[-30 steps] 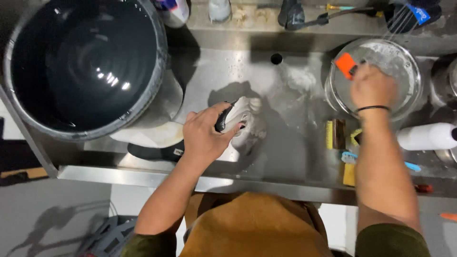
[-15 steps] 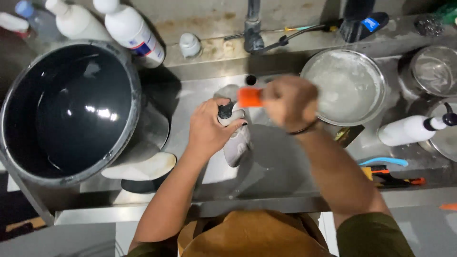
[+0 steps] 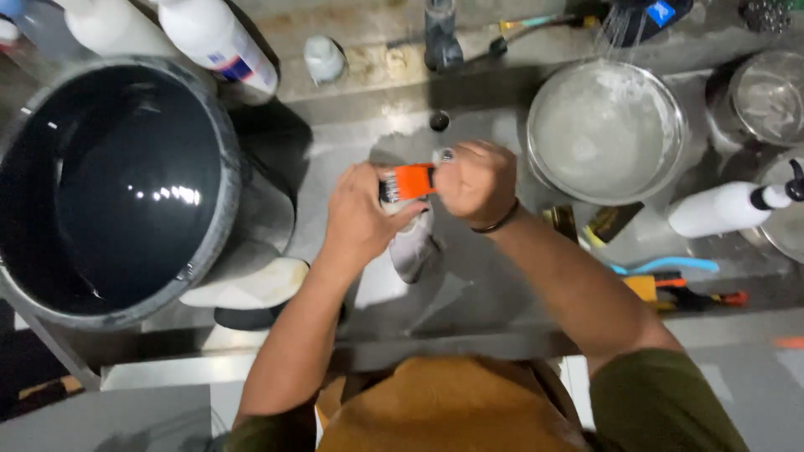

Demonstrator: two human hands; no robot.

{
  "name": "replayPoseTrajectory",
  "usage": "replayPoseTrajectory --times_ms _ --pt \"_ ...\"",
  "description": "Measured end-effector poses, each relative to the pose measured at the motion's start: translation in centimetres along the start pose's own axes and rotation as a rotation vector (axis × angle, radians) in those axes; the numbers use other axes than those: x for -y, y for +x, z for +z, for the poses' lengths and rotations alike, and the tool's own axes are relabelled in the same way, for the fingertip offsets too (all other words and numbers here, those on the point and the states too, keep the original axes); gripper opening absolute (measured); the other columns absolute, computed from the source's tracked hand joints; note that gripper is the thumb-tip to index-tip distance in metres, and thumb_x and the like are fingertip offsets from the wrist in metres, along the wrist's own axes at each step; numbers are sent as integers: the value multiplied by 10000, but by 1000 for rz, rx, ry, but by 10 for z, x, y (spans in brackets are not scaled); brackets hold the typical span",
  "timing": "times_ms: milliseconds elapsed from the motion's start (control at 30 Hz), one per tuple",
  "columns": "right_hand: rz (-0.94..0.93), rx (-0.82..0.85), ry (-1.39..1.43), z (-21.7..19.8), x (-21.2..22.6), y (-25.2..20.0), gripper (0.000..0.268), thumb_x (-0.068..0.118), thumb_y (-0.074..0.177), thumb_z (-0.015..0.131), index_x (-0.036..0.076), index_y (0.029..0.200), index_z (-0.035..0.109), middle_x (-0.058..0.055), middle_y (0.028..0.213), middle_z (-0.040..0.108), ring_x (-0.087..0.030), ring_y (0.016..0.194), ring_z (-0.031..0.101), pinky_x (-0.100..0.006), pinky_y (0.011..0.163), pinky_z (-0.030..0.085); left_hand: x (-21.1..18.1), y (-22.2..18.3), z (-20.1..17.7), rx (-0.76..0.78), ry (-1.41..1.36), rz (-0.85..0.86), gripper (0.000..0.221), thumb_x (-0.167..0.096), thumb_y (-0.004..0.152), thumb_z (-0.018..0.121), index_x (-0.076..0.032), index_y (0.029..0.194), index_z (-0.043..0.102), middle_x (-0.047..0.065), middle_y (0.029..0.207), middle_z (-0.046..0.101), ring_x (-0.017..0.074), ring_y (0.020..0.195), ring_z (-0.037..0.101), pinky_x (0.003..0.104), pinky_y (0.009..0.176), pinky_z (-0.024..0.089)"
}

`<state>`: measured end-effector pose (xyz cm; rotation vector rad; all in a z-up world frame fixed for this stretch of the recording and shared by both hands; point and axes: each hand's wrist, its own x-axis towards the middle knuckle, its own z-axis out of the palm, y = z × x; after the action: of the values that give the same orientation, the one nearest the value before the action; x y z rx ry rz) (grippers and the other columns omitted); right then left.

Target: Intensively scrubbing a sneaker with a small brush and cleaning solution in a sink to remove dirt.

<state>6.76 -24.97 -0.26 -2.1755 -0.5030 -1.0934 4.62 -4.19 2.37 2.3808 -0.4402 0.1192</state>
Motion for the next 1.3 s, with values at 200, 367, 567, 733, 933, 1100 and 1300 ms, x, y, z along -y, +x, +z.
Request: replayPoseTrajectory --times_ms 200,367,567,733,933,1100,1300 --pt "-12 -23 -372 16 -44 -64 495 29 885 631 143 484 364 -13 418 345 -270 386 435 -348 428 328 18 -34 -20 -34 -109 -110 645 -463 694 932 -62 1096 626 120 955 663 322 990 681 411 865 552" --pt "97 48 89 45 -2 -74 427 73 950 582 103 552 430 -83 492 377 -346 456 454 -365 437 402 16 -58 -23 -143 68 91 606 -479 748 891 -142 1191 652 50 938 640 276 883 688 389 761 570" --pt "-168 310 14 10 -8 -55 411 7 953 494 73 607 282 -36 484 242 -160 466 273 -266 449 297 40 -99 -58 -127 33 -80 526 -378 786 881 -136 1197 659 59 955 656 283 860 699 379 747 562" --pt "372 778 -711 -61 -118 -88 281 284 1060 506 108 928 681 -155 837 702 -388 863 743 -497 729 579 52 -132 -73 107 -58 -353 469 -193 860 814 -51 1234 569 200 1040 687 447 991 698 556 838 563" --pt "767 1036 -1112 -128 -217 -95 645 587 1140 455 41 1160 799 -264 1130 790 -464 1017 746 -543 798 527 66 -130 -25 674 45 -532 507 -254 998 598 -204 1414 312 141 770 630 334 596 571 454 533 404" --pt "322 826 -894 -136 -222 -113 319 320 1136 583 70 1208 767 -206 1055 773 -421 925 706 -491 769 523 6 -102 -37 976 35 -665 1024 -427 883 733 -144 1615 75 261 1464 454 461 1274 523 559 944 496" --pt "381 760 -434 -38 -27 -90 416 399 1075 596 157 744 663 -82 644 674 -356 723 725 -450 692 575 13 -107 19 857 -62 -607 1010 -450 913 657 -69 1612 35 275 1503 459 439 1408 445 595 1125 411"
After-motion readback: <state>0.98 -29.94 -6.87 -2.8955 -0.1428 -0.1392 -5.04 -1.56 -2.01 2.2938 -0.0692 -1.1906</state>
